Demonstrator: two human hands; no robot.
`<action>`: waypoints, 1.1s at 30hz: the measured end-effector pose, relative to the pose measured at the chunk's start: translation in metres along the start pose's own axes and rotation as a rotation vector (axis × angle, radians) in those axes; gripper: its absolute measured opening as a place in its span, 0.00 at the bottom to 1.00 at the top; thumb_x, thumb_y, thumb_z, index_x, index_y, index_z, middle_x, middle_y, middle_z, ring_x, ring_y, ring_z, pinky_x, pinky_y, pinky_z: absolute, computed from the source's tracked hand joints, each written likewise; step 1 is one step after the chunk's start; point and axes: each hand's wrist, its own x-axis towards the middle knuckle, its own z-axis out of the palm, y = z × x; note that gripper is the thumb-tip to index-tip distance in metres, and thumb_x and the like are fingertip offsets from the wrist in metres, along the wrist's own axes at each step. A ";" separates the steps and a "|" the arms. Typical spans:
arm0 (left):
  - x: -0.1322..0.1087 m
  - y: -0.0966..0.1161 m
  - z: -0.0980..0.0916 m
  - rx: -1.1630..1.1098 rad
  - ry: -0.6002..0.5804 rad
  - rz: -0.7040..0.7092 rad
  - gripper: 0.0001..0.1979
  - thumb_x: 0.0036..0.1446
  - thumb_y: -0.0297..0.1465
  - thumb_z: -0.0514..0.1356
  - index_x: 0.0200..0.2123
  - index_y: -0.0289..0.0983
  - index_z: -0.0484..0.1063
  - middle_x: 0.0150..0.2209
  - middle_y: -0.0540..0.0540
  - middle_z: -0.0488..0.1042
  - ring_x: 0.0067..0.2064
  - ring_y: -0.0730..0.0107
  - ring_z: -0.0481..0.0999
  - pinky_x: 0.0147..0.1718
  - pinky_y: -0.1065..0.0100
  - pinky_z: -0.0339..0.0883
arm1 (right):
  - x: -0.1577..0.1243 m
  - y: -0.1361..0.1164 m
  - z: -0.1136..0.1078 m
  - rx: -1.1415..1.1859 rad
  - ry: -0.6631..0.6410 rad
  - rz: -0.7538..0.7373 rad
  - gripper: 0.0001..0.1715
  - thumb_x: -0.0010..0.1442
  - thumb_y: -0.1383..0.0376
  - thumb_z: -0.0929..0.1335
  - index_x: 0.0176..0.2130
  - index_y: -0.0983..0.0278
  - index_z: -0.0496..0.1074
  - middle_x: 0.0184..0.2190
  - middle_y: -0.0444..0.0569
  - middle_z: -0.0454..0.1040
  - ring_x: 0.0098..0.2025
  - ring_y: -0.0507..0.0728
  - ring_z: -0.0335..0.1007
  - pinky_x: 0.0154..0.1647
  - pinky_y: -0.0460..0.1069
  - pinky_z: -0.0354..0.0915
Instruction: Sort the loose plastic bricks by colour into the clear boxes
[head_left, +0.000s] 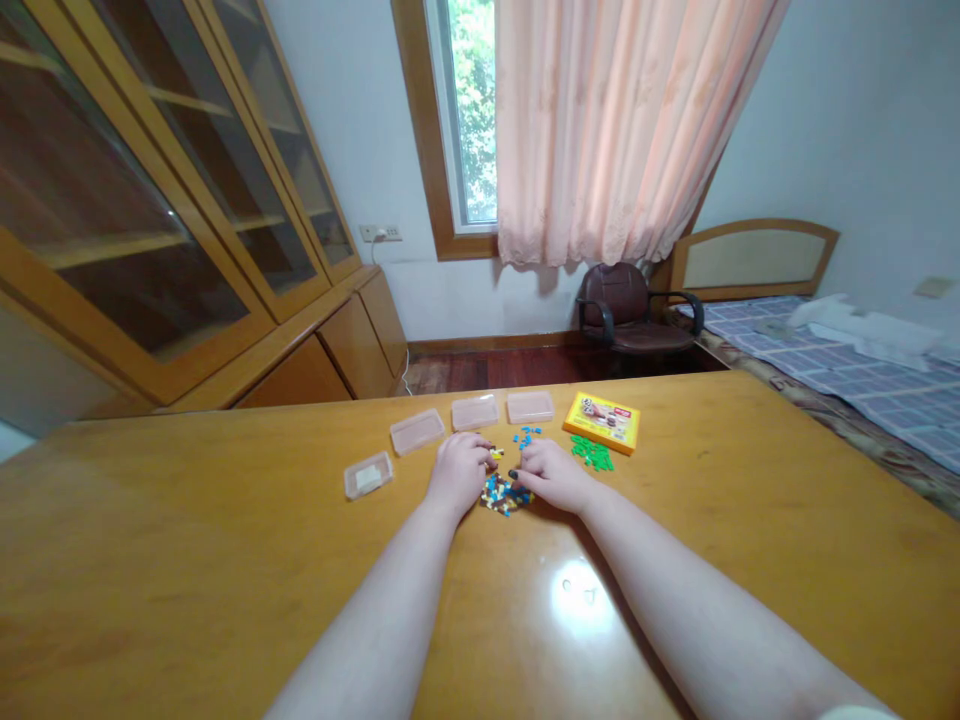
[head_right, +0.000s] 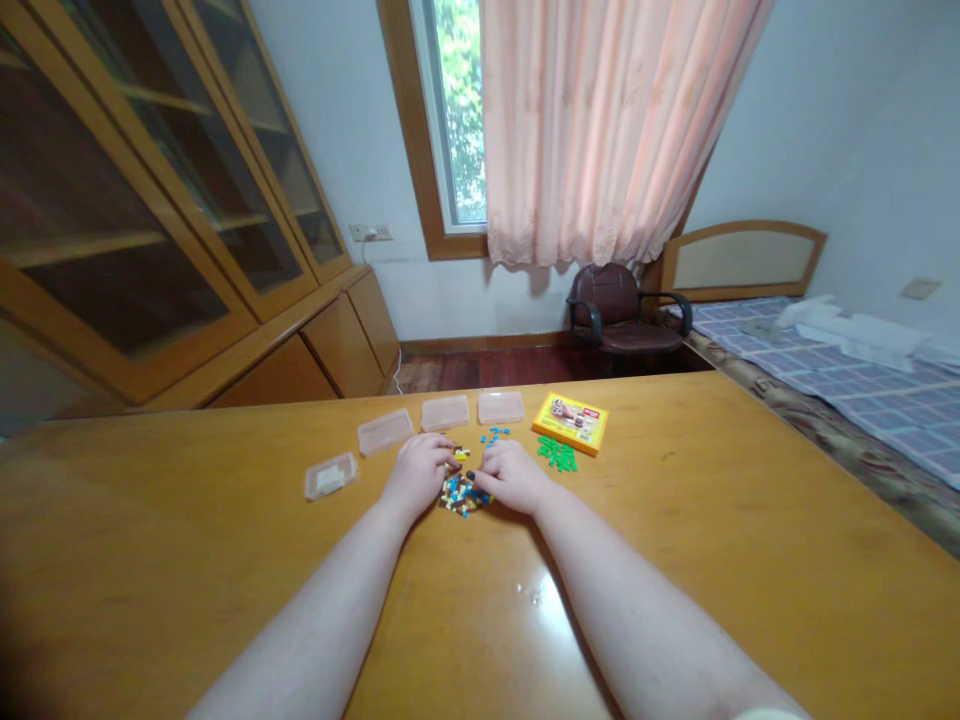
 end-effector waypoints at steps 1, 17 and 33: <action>0.000 0.000 0.000 -0.028 -0.006 0.052 0.12 0.50 0.21 0.59 0.24 0.43 0.79 0.38 0.48 0.78 0.45 0.63 0.71 0.48 0.57 0.62 | 0.000 0.001 0.000 -0.012 0.009 0.007 0.23 0.65 0.62 0.61 0.23 0.64 0.76 0.21 0.45 0.67 0.27 0.51 0.60 0.34 0.48 0.54; -0.002 0.000 0.003 -0.075 -0.140 0.155 0.14 0.49 0.19 0.59 0.24 0.43 0.79 0.38 0.49 0.78 0.46 0.64 0.71 0.49 0.57 0.61 | 0.001 0.000 -0.001 -0.010 0.054 0.134 0.25 0.66 0.62 0.60 0.23 0.64 0.76 0.22 0.46 0.69 0.29 0.52 0.62 0.35 0.48 0.55; -0.003 0.000 0.003 -0.143 -0.121 0.244 0.15 0.49 0.19 0.59 0.23 0.44 0.79 0.36 0.50 0.78 0.43 0.68 0.71 0.47 0.61 0.62 | 0.001 0.003 0.001 -0.168 0.060 0.244 0.22 0.65 0.61 0.60 0.26 0.63 0.76 0.26 0.47 0.72 0.33 0.53 0.64 0.36 0.48 0.54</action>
